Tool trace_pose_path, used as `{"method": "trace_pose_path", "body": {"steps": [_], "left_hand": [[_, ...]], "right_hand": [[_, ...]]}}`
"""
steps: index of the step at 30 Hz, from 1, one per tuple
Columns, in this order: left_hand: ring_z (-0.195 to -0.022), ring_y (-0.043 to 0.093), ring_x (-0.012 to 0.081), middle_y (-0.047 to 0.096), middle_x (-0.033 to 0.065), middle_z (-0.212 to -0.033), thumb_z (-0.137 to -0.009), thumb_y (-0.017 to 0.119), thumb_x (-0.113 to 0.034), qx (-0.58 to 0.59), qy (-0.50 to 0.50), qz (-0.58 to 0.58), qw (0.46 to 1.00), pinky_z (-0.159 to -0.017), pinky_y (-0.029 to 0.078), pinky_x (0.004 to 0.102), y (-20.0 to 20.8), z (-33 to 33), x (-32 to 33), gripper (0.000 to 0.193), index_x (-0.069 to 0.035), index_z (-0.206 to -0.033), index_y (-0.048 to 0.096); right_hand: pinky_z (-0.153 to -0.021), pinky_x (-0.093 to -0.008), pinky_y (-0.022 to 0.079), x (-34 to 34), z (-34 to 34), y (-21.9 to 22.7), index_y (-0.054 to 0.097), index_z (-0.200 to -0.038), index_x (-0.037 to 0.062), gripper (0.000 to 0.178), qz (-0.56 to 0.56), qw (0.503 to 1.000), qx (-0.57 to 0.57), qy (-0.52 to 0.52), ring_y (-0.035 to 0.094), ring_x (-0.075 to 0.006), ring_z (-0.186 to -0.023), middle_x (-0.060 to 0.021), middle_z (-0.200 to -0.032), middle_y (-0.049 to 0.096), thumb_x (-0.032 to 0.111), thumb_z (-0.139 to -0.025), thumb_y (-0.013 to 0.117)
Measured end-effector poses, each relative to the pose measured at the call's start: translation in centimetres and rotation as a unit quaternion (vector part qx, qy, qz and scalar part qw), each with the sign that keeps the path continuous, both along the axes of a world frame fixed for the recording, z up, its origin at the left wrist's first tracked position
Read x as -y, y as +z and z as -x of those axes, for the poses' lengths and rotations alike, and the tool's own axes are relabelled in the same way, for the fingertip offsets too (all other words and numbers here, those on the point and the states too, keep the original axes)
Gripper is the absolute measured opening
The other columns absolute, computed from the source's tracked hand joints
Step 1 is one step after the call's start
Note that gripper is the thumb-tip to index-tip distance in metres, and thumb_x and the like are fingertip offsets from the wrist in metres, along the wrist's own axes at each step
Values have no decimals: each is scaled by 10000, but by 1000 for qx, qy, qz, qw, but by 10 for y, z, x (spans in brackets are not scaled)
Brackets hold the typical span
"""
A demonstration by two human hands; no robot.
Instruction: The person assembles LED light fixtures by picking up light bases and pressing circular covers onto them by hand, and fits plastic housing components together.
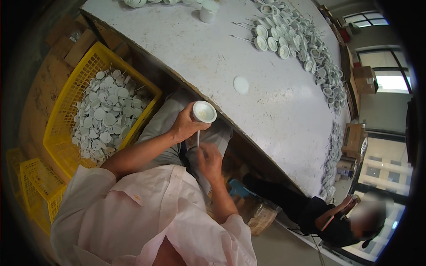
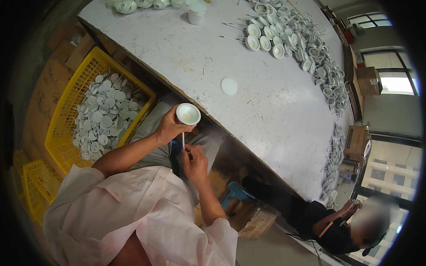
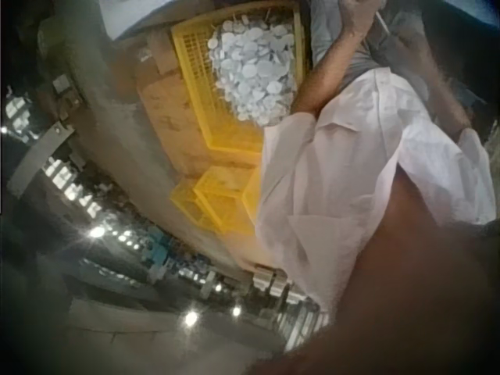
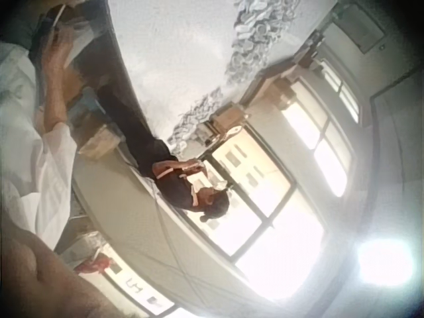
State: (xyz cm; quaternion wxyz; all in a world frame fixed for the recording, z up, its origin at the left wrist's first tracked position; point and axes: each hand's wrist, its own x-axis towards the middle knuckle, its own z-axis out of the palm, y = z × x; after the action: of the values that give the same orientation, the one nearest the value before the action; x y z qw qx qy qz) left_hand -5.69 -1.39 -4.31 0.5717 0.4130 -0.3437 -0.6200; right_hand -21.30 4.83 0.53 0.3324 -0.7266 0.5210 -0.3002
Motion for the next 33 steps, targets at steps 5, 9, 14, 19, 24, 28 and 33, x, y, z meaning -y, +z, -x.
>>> {"method": "trace_pose_path", "body": {"steps": [5, 9, 14, 19, 24, 28, 33], "left_hand": [[-844, 623, 126, 569, 78, -1071, -746, 699, 38, -33, 38, -33, 998, -619, 544, 239, 25, -28, -10, 603, -22, -1265, 397], [-872, 619, 136, 569, 89, -1095, -726, 726, 7, -2, -16, -37, 999, -658, 540, 252, 22, -28, -13, 652, -18, -1285, 390], [-1045, 547, 125, 568, 58, -1123, -684, 783, -34, 144, 13, 7, 989, -835, 498, 270, 10, -33, -30, 689, -10, -1266, 416], [-1060, 542, 132, 557, 62, -1136, -686, 777, -30, 149, 5, -5, 989, -875, 481, 276, 8, -39, -34, 686, -9, -1267, 413], [-1069, 541, 137, 541, 68, -1161, -693, 761, -12, 103, -24, -13, 994, -896, 485, 286, 8, -34, -34, 696, -3, -1283, 391], [-1069, 544, 139, 539, 70, -1166, -699, 752, 1, 94, -35, -18, 995, -894, 494, 291, 10, -32, -33, 696, -3, -1289, 382], [-1065, 551, 135, 549, 65, -1157, -699, 748, 11, 143, -33, 1, 989, -868, 508, 285, 17, -33, -27, 697, -13, -1293, 384]], "right_hand": [[-648, -329, 482, 95, 14, 16, 646, -957, -14, 230, 21, 985, -73, -152, 600, -261, -705, -122, -847, 618, 141, -791, 683], [-767, -366, 486, 198, 40, 0, 646, -1048, 14, 399, 89, 961, -149, -213, 613, -276, -855, -165, -1008, 600, 285, -762, 704], [-788, -360, 486, 234, 33, -3, 630, -1092, 18, 506, 46, 954, -233, -181, 605, -269, -876, -177, -1026, 585, 340, -716, 733], [-663, -310, 497, 238, 37, -3, 606, -1011, -41, 494, -13, 971, -122, -204, 607, -210, -729, -116, -851, 610, 308, -697, 757], [-525, -224, 428, 234, 53, 2, 551, -812, 30, 252, -156, 960, 107, -206, 487, -82, -549, -25, -690, 553, 231, -809, 703], [-494, -212, 405, 215, 52, 3, 543, -811, 51, 184, -209, 929, 238, -191, 475, -74, -543, -15, -653, 544, 194, -868, 642], [-508, -202, 423, 183, 40, 6, 565, -865, 33, 125, -240, 874, 386, -170, 493, -90, -540, -36, -663, 568, 146, -914, 579]]}}
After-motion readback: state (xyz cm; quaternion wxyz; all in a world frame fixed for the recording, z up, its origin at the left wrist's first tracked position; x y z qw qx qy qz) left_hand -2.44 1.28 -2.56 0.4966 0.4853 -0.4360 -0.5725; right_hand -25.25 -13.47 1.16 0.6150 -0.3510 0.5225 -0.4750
